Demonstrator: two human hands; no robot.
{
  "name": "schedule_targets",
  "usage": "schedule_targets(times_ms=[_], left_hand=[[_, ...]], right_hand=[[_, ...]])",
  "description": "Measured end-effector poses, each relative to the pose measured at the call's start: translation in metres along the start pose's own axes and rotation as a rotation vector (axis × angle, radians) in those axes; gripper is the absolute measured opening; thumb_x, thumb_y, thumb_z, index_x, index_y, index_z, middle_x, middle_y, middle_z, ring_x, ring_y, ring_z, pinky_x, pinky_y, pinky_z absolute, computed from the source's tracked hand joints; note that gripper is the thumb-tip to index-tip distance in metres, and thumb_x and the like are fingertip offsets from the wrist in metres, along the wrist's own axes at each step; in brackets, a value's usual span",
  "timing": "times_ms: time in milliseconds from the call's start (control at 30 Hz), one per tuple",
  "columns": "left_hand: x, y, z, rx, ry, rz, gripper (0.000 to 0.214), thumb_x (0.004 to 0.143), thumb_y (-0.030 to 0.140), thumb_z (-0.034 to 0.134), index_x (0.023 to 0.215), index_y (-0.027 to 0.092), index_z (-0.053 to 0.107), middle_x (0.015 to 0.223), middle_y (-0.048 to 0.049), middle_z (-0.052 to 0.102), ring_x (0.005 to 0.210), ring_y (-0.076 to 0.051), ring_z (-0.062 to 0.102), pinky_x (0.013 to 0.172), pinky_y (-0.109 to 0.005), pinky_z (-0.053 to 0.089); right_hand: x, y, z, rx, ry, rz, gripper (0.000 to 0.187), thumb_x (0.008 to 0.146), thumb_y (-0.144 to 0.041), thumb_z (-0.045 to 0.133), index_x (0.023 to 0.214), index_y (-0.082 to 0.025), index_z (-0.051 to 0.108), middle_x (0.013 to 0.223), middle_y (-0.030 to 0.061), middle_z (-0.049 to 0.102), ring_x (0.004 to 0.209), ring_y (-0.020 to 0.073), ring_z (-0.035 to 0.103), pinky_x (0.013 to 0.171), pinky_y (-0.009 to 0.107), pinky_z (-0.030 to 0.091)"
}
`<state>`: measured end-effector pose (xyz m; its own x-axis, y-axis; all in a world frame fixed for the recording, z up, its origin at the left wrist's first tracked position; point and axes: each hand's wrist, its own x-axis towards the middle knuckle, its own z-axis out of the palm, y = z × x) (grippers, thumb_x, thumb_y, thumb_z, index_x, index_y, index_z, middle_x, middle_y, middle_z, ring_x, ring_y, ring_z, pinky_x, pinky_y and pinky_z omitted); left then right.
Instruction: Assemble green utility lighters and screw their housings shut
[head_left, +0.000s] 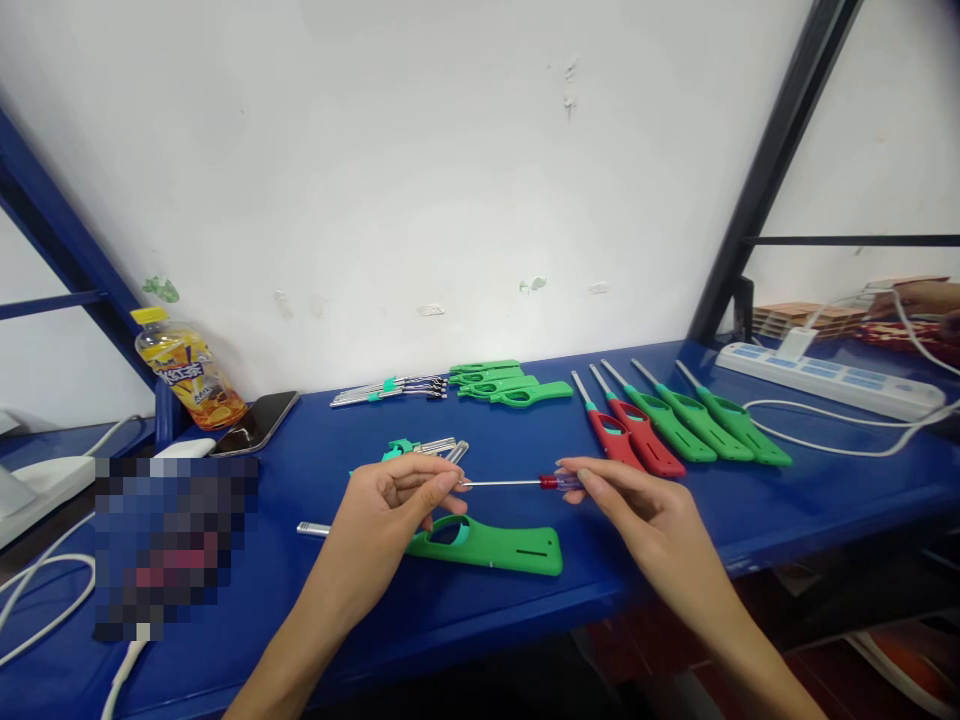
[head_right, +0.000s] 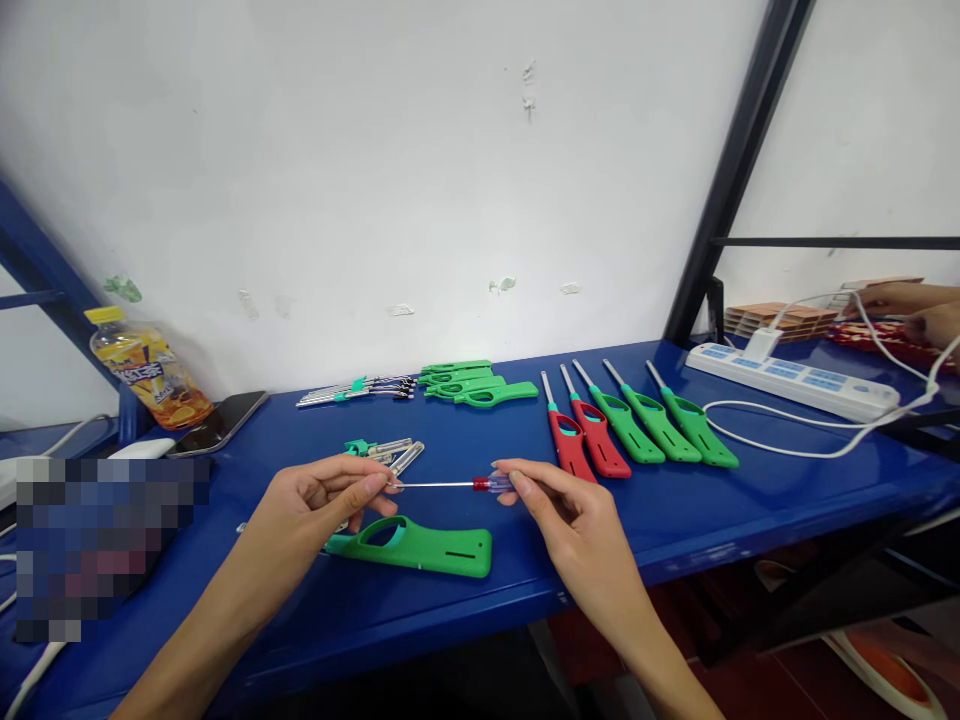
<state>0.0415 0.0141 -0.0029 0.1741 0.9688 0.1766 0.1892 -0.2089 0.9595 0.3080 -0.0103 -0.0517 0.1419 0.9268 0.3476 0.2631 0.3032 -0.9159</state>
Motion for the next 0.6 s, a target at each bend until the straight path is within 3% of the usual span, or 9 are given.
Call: schedule_targets(times_ms=[600], left_hand=[[-0.0016,0.0041,0.0024,0.01,0.014,-0.003,0.034,0.084,0.052,0.079,0.089,0.018,0.082,0.08,-0.0099,0.082,0.069,-0.025,0.077,0.054,-0.029,0.053]], right_hand=[[0.0005,-0.002,0.0011,0.006,0.034,-0.009,0.038,0.093,-0.06,0.073,0.107,-0.027,0.086,0.094,0.0068,0.085,0.09,0.0299,0.082,0.083,0.037,0.066]])
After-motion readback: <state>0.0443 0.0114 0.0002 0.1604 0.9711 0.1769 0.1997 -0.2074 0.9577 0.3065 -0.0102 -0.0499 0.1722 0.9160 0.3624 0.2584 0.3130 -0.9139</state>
